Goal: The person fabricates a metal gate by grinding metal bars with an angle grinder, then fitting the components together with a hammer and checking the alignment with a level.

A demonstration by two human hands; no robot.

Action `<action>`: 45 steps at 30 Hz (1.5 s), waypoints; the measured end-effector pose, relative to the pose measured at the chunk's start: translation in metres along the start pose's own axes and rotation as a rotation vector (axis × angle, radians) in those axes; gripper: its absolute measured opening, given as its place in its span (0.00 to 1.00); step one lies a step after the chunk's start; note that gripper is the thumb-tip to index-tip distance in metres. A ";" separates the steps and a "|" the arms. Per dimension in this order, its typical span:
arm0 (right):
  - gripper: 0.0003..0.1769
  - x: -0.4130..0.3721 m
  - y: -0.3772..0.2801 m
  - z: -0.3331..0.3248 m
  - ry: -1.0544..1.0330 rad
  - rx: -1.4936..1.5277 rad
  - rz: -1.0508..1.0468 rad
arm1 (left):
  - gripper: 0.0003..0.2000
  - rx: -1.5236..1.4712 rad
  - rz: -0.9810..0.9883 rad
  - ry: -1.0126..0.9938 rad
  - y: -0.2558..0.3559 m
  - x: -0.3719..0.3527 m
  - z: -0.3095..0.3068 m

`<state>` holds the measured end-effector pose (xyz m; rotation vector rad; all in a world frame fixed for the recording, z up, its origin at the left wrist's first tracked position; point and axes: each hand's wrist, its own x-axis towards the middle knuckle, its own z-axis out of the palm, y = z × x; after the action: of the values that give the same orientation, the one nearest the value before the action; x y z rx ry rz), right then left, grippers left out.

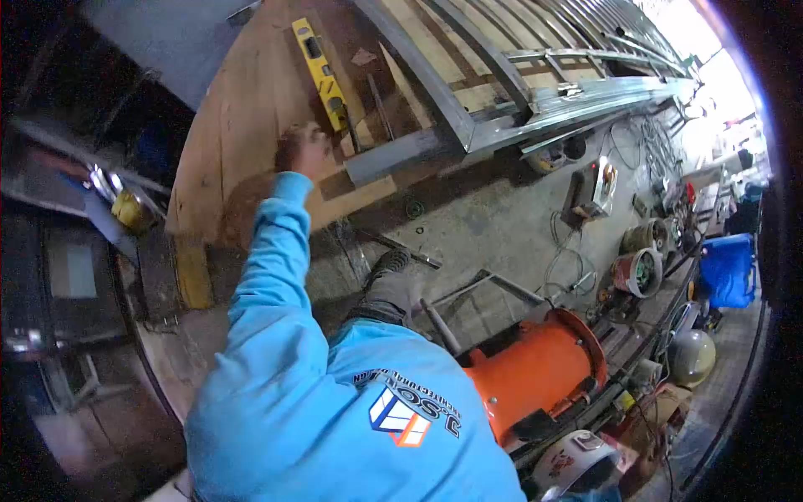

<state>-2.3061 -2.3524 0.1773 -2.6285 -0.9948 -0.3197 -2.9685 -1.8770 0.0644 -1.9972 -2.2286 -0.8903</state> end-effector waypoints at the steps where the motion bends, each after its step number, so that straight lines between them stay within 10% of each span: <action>1: 0.35 0.005 -0.010 -0.001 -0.012 -0.013 -0.007 | 0.15 0.159 -0.007 0.071 -0.010 0.014 -0.015; 7: 0.37 -0.008 -0.076 0.035 -0.283 -0.126 0.118 | 0.12 0.340 0.091 -0.345 -0.112 0.067 0.044; 12: 0.45 -0.071 -0.066 0.088 -0.249 -0.554 0.040 | 0.09 0.040 0.093 -0.307 -0.134 0.069 0.046; 16: 0.46 -0.055 -0.091 0.078 -0.356 -0.676 0.238 | 0.07 -0.632 -0.579 -0.355 -0.070 0.088 0.008; 19: 0.44 -0.061 -0.065 0.090 -0.190 -0.645 0.175 | 0.07 -1.075 -0.699 -0.545 -0.015 0.094 -0.024; 25: 0.37 -0.055 -0.094 0.076 -0.280 -0.539 0.248 | 0.10 -0.750 -0.274 -0.919 0.032 0.106 -0.006; 30: 0.35 -0.061 -0.054 0.090 -0.137 -0.052 0.261 | 0.11 -0.857 -0.708 -0.986 0.017 0.100 -0.005; 37: 0.46 -0.014 -0.055 0.092 -0.154 -0.585 0.633 | 0.20 -0.594 -0.489 -0.961 0.006 0.085 0.008; 40: 0.38 0.039 -0.042 0.123 0.024 -0.341 0.329 | 0.22 -0.299 -0.441 -1.009 0.028 0.084 0.002; 45: 0.17 0.119 -0.069 0.156 0.052 -0.331 -0.510 | 0.19 -0.749 -0.696 -0.719 0.011 0.051 0.031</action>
<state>-2.2504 -2.1753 0.0845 -2.5797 -1.7179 -0.7185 -2.9562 -1.8175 0.0620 -1.9867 -3.5590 -1.3875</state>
